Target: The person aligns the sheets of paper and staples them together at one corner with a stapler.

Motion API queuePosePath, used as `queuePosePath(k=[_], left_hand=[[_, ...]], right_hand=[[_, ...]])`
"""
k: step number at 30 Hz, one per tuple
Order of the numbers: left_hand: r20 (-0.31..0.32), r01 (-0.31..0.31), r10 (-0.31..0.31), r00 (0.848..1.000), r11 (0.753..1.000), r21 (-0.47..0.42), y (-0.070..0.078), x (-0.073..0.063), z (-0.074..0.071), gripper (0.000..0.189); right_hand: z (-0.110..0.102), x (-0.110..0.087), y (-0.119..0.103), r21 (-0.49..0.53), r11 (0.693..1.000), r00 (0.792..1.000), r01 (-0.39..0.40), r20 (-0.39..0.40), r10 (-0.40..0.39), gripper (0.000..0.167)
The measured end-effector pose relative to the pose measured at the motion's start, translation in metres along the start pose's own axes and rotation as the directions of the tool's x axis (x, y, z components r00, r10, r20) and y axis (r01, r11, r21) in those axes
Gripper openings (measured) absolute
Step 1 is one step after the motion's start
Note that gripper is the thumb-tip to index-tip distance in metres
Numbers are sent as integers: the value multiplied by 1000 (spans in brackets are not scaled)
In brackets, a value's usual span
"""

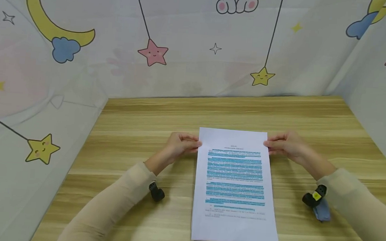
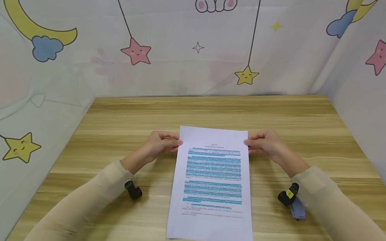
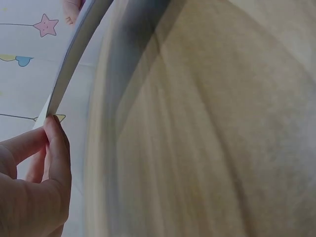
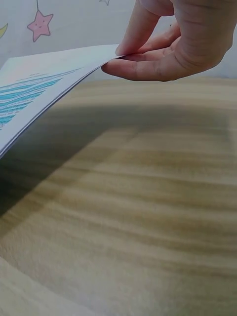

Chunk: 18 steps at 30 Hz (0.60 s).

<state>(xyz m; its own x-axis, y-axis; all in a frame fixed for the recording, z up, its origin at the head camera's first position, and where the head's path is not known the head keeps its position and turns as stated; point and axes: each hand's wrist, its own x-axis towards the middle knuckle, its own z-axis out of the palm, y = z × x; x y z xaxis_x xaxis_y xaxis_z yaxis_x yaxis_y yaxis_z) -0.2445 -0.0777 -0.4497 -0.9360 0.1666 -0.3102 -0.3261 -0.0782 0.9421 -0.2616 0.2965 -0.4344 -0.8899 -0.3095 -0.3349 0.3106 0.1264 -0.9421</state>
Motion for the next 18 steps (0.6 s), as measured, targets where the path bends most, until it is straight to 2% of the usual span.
queuePosePath(k=[6,18], left_hand=[[-20,18,-17,1000,1000,22,-10,1,1,21],[-21,43,-43,999,999,23,-16,-1,6,14]], right_hand=[[2,1,6,-32,999,999,-39,-14,39,10],[2,1,10,-79,997,1000,-23,-7,23,23]])
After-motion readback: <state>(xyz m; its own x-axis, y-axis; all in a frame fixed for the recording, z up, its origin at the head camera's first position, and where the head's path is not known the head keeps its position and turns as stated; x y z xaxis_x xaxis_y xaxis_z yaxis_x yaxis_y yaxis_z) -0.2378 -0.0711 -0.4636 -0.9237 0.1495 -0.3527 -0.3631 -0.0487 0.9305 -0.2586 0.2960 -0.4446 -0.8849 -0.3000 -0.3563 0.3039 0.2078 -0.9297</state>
